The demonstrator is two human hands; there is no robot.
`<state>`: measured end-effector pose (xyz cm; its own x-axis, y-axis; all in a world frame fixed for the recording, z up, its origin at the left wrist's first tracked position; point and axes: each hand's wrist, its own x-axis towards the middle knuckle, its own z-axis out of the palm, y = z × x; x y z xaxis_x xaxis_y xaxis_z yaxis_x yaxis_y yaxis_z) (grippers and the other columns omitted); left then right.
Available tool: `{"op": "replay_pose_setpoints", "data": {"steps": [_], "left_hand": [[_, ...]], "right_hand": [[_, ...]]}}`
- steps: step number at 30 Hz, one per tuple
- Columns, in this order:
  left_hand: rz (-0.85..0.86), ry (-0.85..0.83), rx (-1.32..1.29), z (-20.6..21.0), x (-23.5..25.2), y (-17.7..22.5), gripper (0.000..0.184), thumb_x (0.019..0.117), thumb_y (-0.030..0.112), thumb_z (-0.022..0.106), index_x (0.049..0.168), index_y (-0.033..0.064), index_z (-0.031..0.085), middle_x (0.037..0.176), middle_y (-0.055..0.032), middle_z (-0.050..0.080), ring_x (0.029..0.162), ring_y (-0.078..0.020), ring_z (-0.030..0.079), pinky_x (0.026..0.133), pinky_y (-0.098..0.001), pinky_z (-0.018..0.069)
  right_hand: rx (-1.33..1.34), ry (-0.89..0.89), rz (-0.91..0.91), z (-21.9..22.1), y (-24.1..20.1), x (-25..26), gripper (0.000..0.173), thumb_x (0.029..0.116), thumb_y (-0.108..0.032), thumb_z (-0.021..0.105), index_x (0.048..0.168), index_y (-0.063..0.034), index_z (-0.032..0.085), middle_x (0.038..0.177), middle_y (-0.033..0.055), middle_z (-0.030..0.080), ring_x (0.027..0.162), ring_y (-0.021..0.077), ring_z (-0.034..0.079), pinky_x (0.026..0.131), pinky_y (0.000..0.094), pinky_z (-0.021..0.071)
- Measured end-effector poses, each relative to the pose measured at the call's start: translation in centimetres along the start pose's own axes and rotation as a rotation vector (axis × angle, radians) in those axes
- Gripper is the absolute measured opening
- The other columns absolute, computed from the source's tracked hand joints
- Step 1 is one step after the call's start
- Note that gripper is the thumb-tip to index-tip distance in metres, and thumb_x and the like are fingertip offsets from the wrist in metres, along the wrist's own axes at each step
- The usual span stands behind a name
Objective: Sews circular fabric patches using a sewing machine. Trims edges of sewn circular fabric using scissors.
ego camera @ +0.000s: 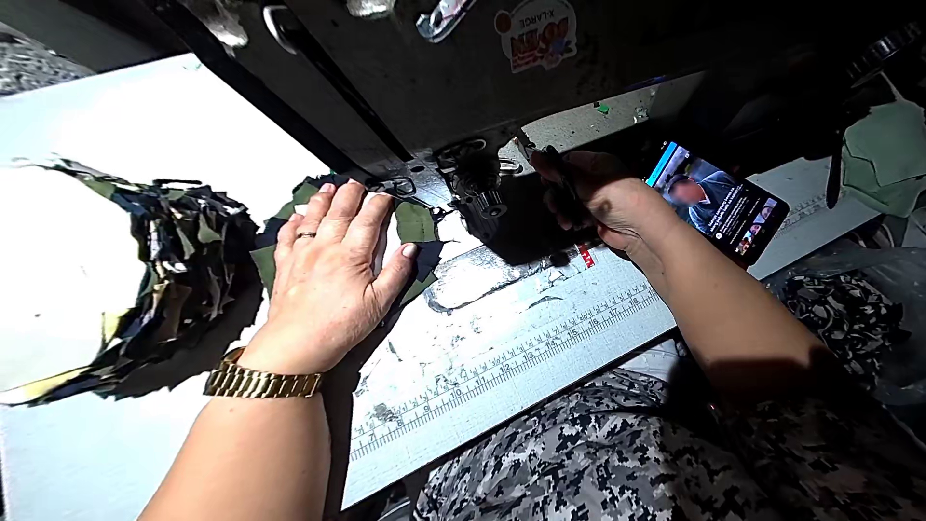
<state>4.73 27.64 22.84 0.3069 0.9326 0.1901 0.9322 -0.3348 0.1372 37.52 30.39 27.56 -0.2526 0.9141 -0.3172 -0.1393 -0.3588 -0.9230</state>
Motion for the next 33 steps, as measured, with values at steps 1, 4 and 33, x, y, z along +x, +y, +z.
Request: {"op": "replay_pose_setpoints", "data": {"steps": [1,4,33], "left_hand": [[0.002,0.000,0.002,0.0,0.0,0.0,0.073,0.1005,0.063,0.026,0.160,0.0210,0.037,0.167,-0.0118,0.032,0.157,-0.0378,0.020,0.120,-0.0670,0.0171],[0.004,-0.005,0.006,0.0,0.0,-0.1,0.073,0.1005,0.063,0.026,0.160,0.0220,0.036,0.167,-0.0104,0.031,0.157,-0.0372,0.019,0.120,-0.0673,0.0173],[0.005,-0.005,-0.027,-0.6,0.2,0.8,0.073,0.1006,0.062,0.028,0.159,0.0189,0.040,0.166,-0.0124,0.033,0.155,-0.0381,0.026,0.119,-0.0665,0.0203]], "right_hand": [[0.002,-0.005,-0.001,0.0,0.0,0.0,0.028,0.1041,-0.031,0.060,0.103,-0.0030,0.058,0.067,0.0028,0.061,0.051,0.0072,0.058,0.047,0.0185,0.0493],[0.012,-0.004,0.015,-0.1,0.0,0.1,0.028,0.1031,-0.031,0.061,0.102,-0.0031,0.057,0.065,0.0028,0.059,0.049,0.0077,0.058,0.046,0.0191,0.0503],[0.068,-0.126,-0.104,0.1,0.7,-0.2,0.035,0.1109,-0.031,0.043,0.102,0.0002,0.058,0.065,0.0032,0.060,0.050,0.0083,0.060,0.046,0.0209,0.0531]]}}
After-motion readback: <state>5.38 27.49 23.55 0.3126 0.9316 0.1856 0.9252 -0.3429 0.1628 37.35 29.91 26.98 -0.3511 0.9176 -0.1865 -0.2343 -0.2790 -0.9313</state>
